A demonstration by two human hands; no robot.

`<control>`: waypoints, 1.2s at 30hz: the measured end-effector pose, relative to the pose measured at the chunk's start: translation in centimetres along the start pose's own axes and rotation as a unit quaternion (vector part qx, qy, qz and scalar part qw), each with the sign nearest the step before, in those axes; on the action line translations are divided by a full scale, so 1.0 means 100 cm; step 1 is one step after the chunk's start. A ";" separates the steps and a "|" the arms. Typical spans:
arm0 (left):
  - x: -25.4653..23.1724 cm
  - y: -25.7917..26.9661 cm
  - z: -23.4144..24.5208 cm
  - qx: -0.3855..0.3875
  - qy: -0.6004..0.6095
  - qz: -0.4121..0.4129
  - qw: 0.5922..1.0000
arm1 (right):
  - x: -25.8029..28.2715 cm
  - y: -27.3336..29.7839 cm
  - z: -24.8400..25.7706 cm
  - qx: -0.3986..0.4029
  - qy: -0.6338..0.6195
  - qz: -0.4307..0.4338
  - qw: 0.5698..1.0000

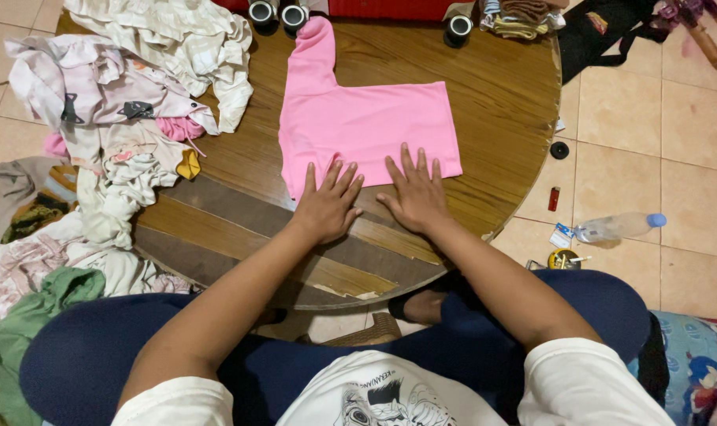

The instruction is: The person folds pink and white baby clothes on a wooden table by hand and places them inside an open suitcase.

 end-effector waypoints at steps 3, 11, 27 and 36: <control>-0.001 0.001 0.001 0.011 0.003 0.008 1.000 | -0.032 -0.004 -0.008 -0.028 -0.015 -0.038 0.999; 0.013 0.003 0.015 -0.061 0.063 -0.028 0.996 | -0.060 -0.003 -0.014 -0.068 0.002 -0.070 0.995; 0.098 0.071 -0.003 0.037 0.457 0.273 0.846 | 0.103 0.037 0.035 -0.317 -0.005 0.326 0.891; 0.103 0.065 -0.052 -0.025 0.681 0.265 0.682 | 0.147 0.029 0.029 -0.322 -0.023 0.260 0.910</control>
Point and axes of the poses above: each hand's wrist, its own y-axis away from the middle knuckle, its own z-axis out of the back of the hand, x = y × z, the point moved 5 cm from there along -y, towards the middle knuckle, and after that the axes turned 8 degrees about y, right-handed, at the moved point
